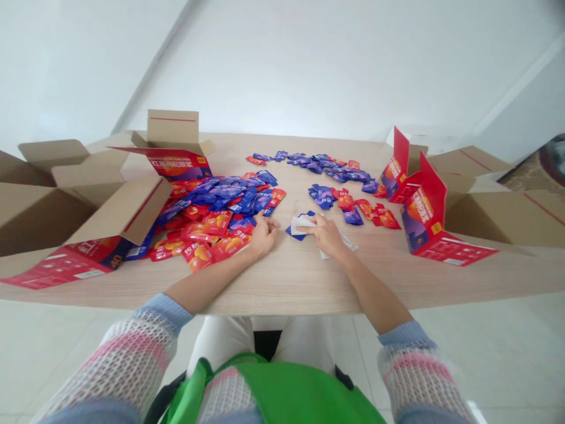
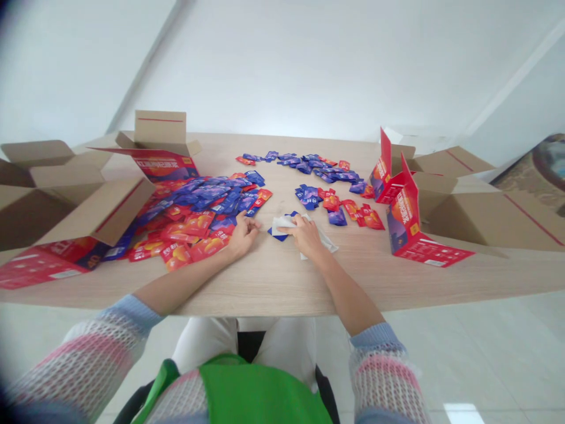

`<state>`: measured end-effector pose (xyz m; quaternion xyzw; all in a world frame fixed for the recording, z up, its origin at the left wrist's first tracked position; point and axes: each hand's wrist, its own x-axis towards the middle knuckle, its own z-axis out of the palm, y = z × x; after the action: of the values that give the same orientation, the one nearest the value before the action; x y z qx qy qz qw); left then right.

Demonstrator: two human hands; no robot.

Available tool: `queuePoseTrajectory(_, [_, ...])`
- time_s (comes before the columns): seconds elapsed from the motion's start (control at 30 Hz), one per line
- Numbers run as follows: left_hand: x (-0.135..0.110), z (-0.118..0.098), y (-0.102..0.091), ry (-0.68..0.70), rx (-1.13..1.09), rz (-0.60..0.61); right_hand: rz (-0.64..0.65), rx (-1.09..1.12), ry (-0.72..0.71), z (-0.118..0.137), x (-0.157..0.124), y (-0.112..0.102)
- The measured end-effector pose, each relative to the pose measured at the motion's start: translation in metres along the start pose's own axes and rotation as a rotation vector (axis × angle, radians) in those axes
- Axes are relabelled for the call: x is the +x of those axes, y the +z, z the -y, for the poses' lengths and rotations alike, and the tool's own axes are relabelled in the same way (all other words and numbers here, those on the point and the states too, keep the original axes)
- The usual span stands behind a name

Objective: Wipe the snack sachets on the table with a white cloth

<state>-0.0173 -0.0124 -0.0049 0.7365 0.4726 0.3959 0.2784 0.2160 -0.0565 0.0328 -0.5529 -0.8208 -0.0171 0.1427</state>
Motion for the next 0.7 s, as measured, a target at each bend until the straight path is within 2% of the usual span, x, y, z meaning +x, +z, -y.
queuePoseTrajectory(0.17, [-0.009, -0.029, 0.025, -0.090, 0.399, -0.111, -0.302, 0.074, 0.078, -0.014, 0.001, -0.002])
queuePoseTrajectory(0.27, [-0.007, -0.039, 0.036, -0.145, 0.552, -0.104, -0.383, 0.114, 0.080, -0.014, 0.001, 0.000])
queuePoseTrajectory(0.33, [-0.003, -0.041, 0.039, -0.140, 0.572, -0.049, -0.386, 0.127, 0.073, -0.011, 0.001, 0.004])
queuePoseTrajectory(0.43, [0.002, -0.037, 0.035, -0.139, 0.479, 0.038, -0.361, 0.155, 0.065, -0.004, 0.001, 0.009])
queuePoseTrajectory(0.53, [0.005, -0.033, 0.027, -0.134, 0.343, 0.053, -0.340, 0.198, 0.071, 0.004, 0.000, 0.010])
queuePoseTrajectory(0.6, [0.004, -0.033, 0.024, -0.038, 0.312, 0.018, -0.325, 0.225, 0.103, 0.007, 0.000, 0.007])
queuePoseTrajectory(0.7, [0.001, -0.037, 0.021, 0.180, 0.413, -0.013, -0.301, 0.244, 0.159, 0.010, 0.000, 0.004])
